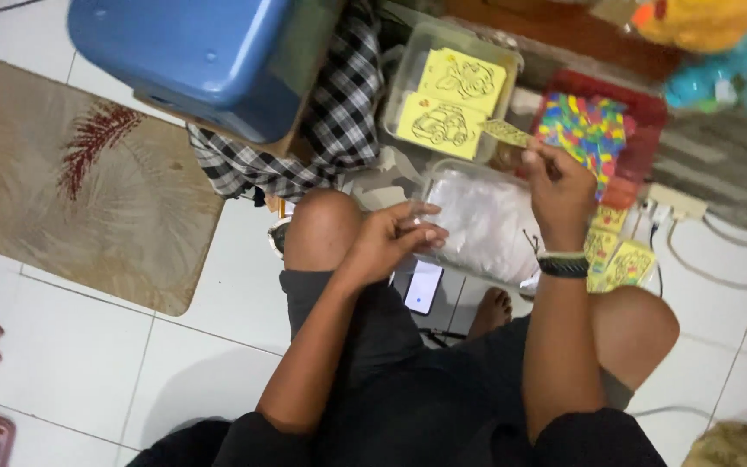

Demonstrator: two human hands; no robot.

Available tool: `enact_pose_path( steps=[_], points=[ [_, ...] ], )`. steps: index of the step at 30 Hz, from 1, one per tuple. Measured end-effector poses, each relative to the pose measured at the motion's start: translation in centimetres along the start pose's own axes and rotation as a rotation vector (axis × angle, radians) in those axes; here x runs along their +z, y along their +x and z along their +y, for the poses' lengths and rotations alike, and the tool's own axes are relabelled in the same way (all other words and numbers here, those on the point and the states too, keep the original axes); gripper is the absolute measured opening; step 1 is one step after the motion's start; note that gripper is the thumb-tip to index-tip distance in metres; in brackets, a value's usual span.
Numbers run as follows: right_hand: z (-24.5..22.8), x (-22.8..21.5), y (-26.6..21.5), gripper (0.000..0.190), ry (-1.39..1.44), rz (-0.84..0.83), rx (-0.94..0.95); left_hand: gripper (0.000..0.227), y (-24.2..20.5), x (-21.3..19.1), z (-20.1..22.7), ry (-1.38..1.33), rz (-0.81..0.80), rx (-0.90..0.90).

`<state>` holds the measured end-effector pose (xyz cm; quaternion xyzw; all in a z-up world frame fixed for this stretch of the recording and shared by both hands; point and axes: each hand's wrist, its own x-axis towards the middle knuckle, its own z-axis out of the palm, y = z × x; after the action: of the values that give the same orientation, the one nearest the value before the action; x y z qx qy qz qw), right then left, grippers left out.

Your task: The person applies small pieces of colorful tape to yellow cartoon drawings of a fish, a train, and a car by hand.

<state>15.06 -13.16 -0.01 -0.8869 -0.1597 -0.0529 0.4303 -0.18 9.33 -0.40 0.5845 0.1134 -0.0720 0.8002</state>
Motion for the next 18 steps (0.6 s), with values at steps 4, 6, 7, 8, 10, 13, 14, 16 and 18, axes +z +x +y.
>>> enact_pose_path(
  steps=[4,6,7,8,10,13,14,16,18],
  points=[
    [0.7,-2.5,-5.6,0.026,0.354,0.108,0.305,0.039,-0.5,0.5,0.3,-0.035,-0.026,-0.018],
    [3.3,-3.6,-7.6,0.018,0.311,0.124,0.312,0.039,-0.7,1.1,0.6,-0.019,-0.028,-0.004],
    [3.3,-4.4,-7.9,0.018,0.312,0.135,0.317,0.039,-0.7,1.5,0.5,-0.013,-0.038,-0.006],
    [3.2,-5.3,-8.1,0.023,0.418,0.165,0.303,0.039,-0.7,1.9,0.5,-0.002,-0.048,-0.003],
    [1.3,-7.5,-8.5,0.035,0.522,0.206,0.292,0.039,-0.8,2.9,0.7,0.012,-0.069,-0.004],
    [-3.1,-11.2,-8.5,0.094,0.608,0.149,0.244,0.04,-0.8,4.4,1.3,0.034,-0.123,-0.06],
    [-3.8,-12.0,-8.5,0.096,0.612,0.118,0.226,0.04,-0.9,5.0,1.3,0.03,-0.143,-0.061],
    [-5.0,-13.0,-8.5,0.098,0.614,0.096,0.21,0.039,-1.0,6.0,1.7,0.028,-0.171,-0.062],
    [-5.8,-13.2,-8.4,0.095,0.625,0.07,0.044,0.037,-1.3,6.8,2.4,0.124,-0.205,-0.029]
  ],
)
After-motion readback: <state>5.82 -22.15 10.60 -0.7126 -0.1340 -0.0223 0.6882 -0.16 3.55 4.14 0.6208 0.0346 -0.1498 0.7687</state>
